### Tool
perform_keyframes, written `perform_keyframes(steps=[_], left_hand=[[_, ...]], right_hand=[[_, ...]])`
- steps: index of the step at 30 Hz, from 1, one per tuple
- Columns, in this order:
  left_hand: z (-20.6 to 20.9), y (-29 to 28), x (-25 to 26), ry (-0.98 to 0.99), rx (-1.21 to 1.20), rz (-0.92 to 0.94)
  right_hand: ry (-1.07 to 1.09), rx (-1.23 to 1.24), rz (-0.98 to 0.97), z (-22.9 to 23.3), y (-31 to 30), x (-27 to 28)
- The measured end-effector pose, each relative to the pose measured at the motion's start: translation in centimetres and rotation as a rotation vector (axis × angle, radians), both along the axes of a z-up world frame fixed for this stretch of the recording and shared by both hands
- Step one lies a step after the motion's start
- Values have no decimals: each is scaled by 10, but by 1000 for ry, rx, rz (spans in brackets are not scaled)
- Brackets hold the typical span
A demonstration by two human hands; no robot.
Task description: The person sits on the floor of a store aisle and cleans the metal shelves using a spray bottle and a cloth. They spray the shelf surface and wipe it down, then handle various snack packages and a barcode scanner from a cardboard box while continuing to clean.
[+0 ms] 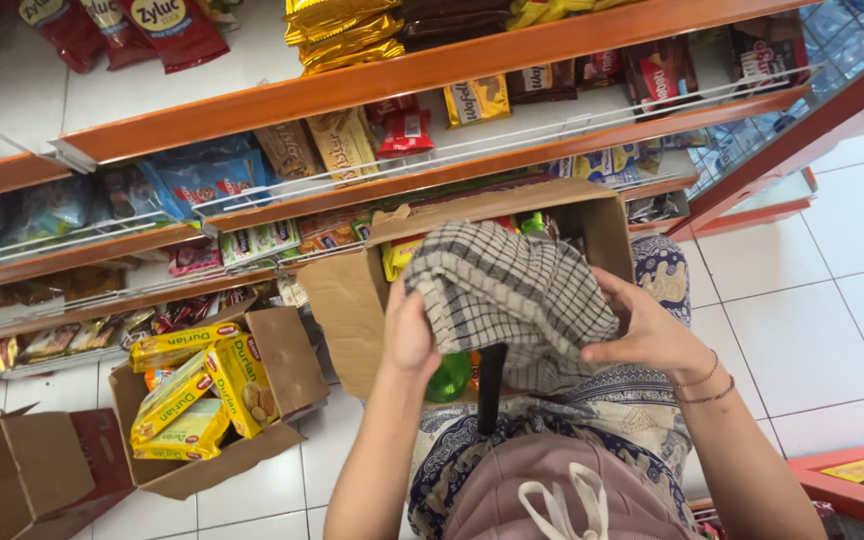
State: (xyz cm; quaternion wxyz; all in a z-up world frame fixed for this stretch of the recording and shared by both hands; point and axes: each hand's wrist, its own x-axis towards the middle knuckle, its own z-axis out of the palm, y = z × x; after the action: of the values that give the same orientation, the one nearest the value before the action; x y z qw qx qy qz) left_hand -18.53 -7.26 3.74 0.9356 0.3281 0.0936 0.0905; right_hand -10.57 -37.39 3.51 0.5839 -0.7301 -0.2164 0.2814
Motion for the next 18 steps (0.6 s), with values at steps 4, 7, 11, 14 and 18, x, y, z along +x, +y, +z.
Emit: perform_keyframes(steps=[4,7,11,14,18], left_hand=[[20,16,3,-131,-33,-61],[21,29,8,-127,-139,-91],[3,51,11,-54,-343,-60],[-12,66,10,-65,-367,-19],[-21,83,4,-56,-358,28]], right_hand=[[-86,-45,100,1,3,8],[98,199,187,-10,2,24],[874,575,-73,-50,7,40],[717,247,-109,-69,13,48],[705,413,409,-33,31,47]])
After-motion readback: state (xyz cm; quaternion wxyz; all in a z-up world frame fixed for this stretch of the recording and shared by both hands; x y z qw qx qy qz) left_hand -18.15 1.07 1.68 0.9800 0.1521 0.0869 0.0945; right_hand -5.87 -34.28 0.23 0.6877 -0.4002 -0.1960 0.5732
